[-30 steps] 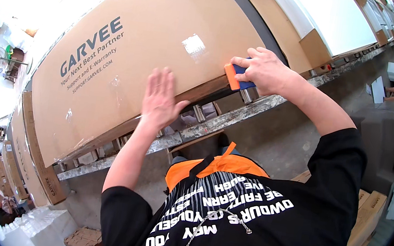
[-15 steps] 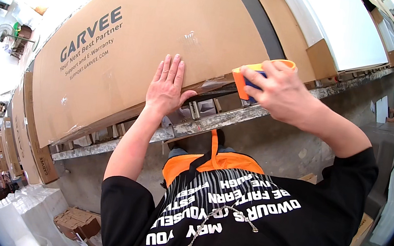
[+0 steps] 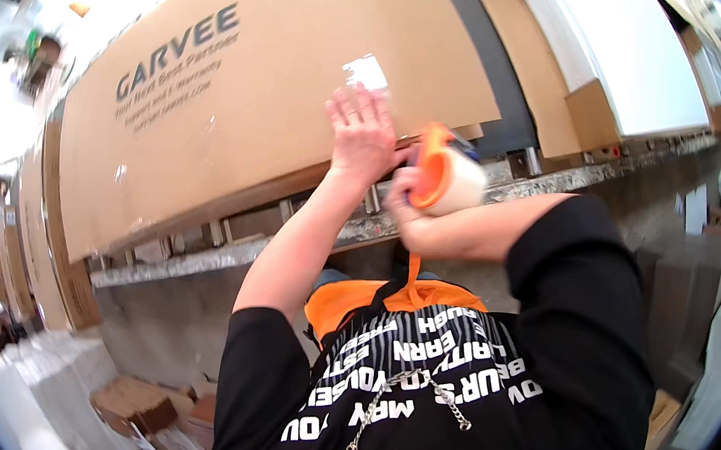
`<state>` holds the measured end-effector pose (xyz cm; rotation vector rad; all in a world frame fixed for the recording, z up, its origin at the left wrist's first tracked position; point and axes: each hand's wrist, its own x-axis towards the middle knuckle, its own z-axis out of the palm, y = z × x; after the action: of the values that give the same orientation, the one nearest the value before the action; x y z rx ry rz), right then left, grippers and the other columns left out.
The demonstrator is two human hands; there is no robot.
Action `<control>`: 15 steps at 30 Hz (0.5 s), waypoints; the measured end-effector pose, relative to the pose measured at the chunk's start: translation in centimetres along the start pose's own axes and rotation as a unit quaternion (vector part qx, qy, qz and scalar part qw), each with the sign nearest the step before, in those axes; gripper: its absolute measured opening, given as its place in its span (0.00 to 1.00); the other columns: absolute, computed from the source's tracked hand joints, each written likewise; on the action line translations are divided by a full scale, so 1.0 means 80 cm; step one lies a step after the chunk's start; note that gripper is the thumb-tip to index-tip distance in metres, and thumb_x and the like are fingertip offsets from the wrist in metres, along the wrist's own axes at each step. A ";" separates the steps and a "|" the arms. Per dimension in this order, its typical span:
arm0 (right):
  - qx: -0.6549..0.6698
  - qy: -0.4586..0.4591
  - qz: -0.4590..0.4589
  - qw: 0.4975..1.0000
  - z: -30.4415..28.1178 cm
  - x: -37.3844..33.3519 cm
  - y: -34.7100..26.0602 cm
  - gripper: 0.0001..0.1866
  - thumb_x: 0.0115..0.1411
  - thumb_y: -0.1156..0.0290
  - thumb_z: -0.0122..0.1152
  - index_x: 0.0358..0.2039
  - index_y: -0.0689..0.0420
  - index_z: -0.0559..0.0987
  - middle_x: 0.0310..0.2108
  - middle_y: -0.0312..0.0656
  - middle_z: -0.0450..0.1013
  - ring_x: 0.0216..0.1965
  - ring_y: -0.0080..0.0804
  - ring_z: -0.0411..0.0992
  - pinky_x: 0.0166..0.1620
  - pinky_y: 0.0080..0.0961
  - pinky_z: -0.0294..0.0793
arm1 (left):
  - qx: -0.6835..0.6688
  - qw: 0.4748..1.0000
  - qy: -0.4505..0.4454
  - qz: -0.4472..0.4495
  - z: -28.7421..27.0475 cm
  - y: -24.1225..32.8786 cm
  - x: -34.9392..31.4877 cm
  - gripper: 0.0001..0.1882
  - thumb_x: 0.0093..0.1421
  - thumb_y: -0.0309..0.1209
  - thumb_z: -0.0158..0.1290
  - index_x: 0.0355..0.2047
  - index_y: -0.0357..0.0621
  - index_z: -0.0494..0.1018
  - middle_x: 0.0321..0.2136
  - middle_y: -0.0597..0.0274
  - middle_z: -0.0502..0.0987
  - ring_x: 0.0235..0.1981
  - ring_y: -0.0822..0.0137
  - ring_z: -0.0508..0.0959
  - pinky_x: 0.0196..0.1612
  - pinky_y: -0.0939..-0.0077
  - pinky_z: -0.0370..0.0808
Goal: The person places a white panel into a cardboard box, folds the box flaps over it, and seals the edges using a tape dispenser. The person repeats these actions for a second package on a conveyor belt.
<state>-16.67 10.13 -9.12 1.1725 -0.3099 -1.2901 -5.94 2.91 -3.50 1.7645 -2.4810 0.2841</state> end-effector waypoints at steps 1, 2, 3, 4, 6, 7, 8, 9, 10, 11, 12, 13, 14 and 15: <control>0.028 0.007 -0.155 0.987 0.015 -0.020 0.009 0.21 0.45 0.59 0.70 0.43 0.47 0.82 0.35 0.38 0.77 0.26 0.32 0.68 0.28 0.32 0.71 | -0.017 1.000 0.011 -0.009 0.003 -0.004 -0.004 0.59 0.47 0.70 0.54 0.60 0.25 0.60 0.61 0.26 0.59 0.59 0.21 0.61 0.59 0.30 0.59; 0.187 0.100 -0.473 0.855 0.055 -0.030 0.040 0.21 0.45 0.57 0.70 0.42 0.44 0.83 0.33 0.40 0.76 0.31 0.36 0.71 0.31 0.40 0.72 | -0.009 1.000 0.002 -0.014 0.002 -0.005 -0.007 0.60 0.46 0.71 0.54 0.61 0.25 0.60 0.61 0.26 0.59 0.59 0.21 0.61 0.60 0.30 0.59; 0.392 0.002 -0.506 0.768 0.088 -0.044 0.029 0.21 0.42 0.58 0.71 0.40 0.41 0.84 0.35 0.38 0.78 0.37 0.38 0.74 0.35 0.45 0.73 | -0.005 1.000 0.000 -0.007 0.000 -0.001 -0.002 0.60 0.46 0.71 0.53 0.61 0.25 0.60 0.61 0.26 0.59 0.59 0.21 0.60 0.60 0.30 0.58; 0.465 -0.079 -0.502 0.725 0.109 -0.053 0.008 0.20 0.41 0.61 0.70 0.39 0.39 0.84 0.37 0.35 0.79 0.41 0.37 0.76 0.38 0.45 0.74 | -0.006 1.000 -0.003 0.004 0.003 0.000 0.001 0.61 0.46 0.72 0.53 0.61 0.25 0.60 0.61 0.26 0.58 0.59 0.20 0.60 0.60 0.29 0.57; 0.541 -0.071 -0.504 0.669 0.140 -0.077 0.017 0.25 0.37 0.65 0.69 0.42 0.46 0.84 0.39 0.40 0.80 0.41 0.39 0.79 0.41 0.37 0.77 | -0.024 1.000 0.019 0.003 0.000 0.002 0.002 0.58 0.45 0.68 0.57 0.60 0.27 0.61 0.61 0.31 0.61 0.61 0.26 0.62 0.62 0.36 0.59; 0.527 -0.057 -0.508 0.679 0.146 -0.090 0.037 0.25 0.37 0.65 0.69 0.42 0.46 0.84 0.39 0.40 0.80 0.41 0.39 0.79 0.41 0.37 0.77 | -0.019 1.000 0.015 -0.018 0.004 -0.011 -0.015 0.58 0.45 0.68 0.57 0.60 0.27 0.61 0.61 0.31 0.61 0.61 0.26 0.62 0.62 0.36 0.59; 0.672 0.002 -0.424 0.608 0.153 -0.092 0.055 0.28 0.37 0.65 0.69 0.45 0.48 0.82 0.43 0.42 0.79 0.43 0.41 0.78 0.43 0.35 0.76 | -0.047 0.997 0.056 0.023 0.016 -0.034 -0.026 0.56 0.44 0.64 0.60 0.61 0.29 0.61 0.62 0.35 0.61 0.62 0.33 0.62 0.64 0.42 0.59; 0.794 0.061 -0.332 0.506 0.158 -0.093 0.071 0.31 0.36 0.66 0.68 0.48 0.50 0.80 0.47 0.45 0.77 0.46 0.43 0.77 0.46 0.34 0.76 | -0.073 0.990 0.097 0.070 0.021 -0.055 -0.035 0.55 0.43 0.61 0.63 0.61 0.30 0.61 0.63 0.40 0.62 0.63 0.40 0.63 0.65 0.48 0.60; 0.869 0.154 -0.239 0.405 0.160 -0.101 0.078 0.34 0.37 0.67 0.68 0.51 0.51 0.78 0.51 0.46 0.74 0.49 0.45 0.75 0.49 0.35 0.75 | -0.083 0.988 0.103 0.074 0.016 -0.085 -0.058 0.53 0.42 0.58 0.65 0.61 0.35 0.62 0.63 0.49 0.64 0.64 0.54 0.66 0.66 0.61 0.62; 0.916 0.243 -0.144 0.285 0.156 -0.106 0.080 0.36 0.38 0.68 0.67 0.54 0.51 0.76 0.55 0.47 0.71 0.52 0.47 0.73 0.53 0.36 0.74 | -0.073 0.990 0.103 0.056 0.016 -0.122 -0.087 0.55 0.40 0.59 0.65 0.62 0.38 0.62 0.63 0.51 0.65 0.64 0.57 0.66 0.66 0.61 0.62; 0.938 0.267 -0.080 0.207 0.151 -0.105 0.080 0.38 0.39 0.72 0.65 0.57 0.52 0.73 0.61 0.50 0.65 0.58 0.49 0.68 0.60 0.34 0.67 | -0.068 0.991 0.112 0.036 0.016 -0.161 -0.115 0.56 0.37 0.59 0.66 0.62 0.39 0.62 0.62 0.52 0.65 0.63 0.57 0.67 0.66 0.61 0.63; 0.924 0.352 -0.016 0.146 0.147 -0.098 0.082 0.40 0.40 0.76 0.61 0.61 0.57 0.70 0.61 0.53 0.66 0.61 0.48 0.66 0.63 0.34 0.63 | -0.061 0.991 0.122 0.017 0.013 -0.200 -0.144 0.57 0.35 0.59 0.66 0.62 0.40 0.62 0.62 0.53 0.66 0.63 0.57 0.67 0.65 0.61 0.64; 0.937 0.347 0.022 0.024 0.135 -0.087 0.085 0.41 0.41 0.78 0.58 0.62 0.61 0.68 0.60 0.52 0.66 0.61 0.45 0.66 0.63 0.34 0.62 | -0.042 0.993 0.111 -0.003 0.012 -0.240 -0.175 0.59 0.34 0.60 0.67 0.63 0.40 0.62 0.63 0.53 0.65 0.64 0.57 0.65 0.66 0.61 0.63; 0.937 0.329 0.062 -0.098 0.121 -0.082 0.091 0.42 0.41 0.79 0.56 0.63 0.64 0.65 0.59 0.51 0.67 0.61 0.41 0.66 0.64 0.33 0.61 | -0.026 0.995 0.100 -0.018 0.009 -0.279 -0.203 0.60 0.33 0.61 0.67 0.63 0.40 0.61 0.63 0.53 0.64 0.65 0.57 0.64 0.67 0.61 0.61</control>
<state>-21.91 9.73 3.59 -1.7709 0.8336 -0.9582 20.54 10.76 -4.74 1.6690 -2.2954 0.3699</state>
